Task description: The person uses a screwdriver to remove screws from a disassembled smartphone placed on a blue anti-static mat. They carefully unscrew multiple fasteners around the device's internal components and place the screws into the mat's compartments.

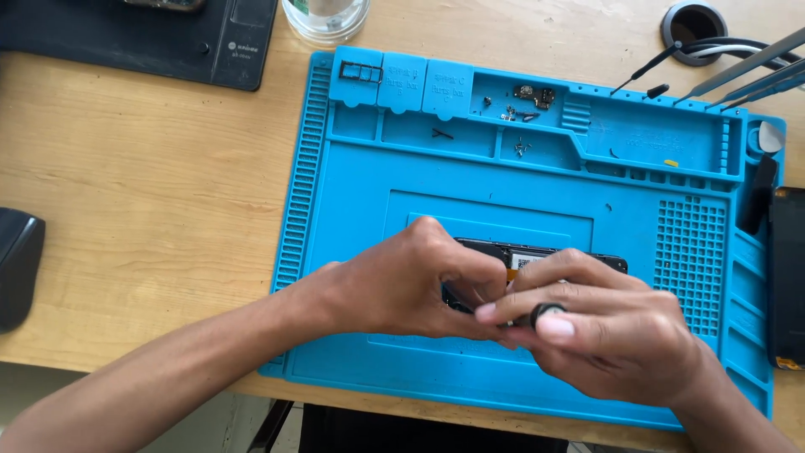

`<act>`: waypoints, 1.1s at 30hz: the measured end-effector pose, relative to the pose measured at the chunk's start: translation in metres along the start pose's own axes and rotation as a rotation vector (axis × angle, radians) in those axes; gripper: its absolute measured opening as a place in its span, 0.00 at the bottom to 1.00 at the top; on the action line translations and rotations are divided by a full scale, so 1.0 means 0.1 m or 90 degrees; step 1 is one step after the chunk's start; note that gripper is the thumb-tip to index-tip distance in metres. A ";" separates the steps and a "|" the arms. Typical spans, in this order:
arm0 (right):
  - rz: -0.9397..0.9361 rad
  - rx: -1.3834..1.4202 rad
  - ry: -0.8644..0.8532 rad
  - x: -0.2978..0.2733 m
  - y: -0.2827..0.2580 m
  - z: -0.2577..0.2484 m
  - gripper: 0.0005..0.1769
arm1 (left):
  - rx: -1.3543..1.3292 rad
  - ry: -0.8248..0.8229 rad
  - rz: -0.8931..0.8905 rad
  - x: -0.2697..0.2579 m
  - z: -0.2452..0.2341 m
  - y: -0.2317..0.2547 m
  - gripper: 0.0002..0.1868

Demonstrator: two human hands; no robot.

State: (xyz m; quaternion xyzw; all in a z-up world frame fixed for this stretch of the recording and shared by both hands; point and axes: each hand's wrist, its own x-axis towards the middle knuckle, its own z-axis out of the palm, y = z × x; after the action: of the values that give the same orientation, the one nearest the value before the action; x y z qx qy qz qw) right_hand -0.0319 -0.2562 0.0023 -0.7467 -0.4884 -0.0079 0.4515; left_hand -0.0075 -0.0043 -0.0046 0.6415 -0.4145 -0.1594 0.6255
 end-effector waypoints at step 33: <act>0.296 -0.522 -0.583 0.50 -0.45 -0.11 0.31 | 0.296 -0.220 -0.080 -0.07 -0.26 -0.13 0.35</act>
State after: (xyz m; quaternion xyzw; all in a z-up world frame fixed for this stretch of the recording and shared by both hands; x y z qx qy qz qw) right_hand -0.0339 -0.2230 0.0613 -0.8723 -0.4143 0.2231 -0.1332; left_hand 0.0120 0.0166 -0.0144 0.7552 -0.4997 -0.2055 0.3711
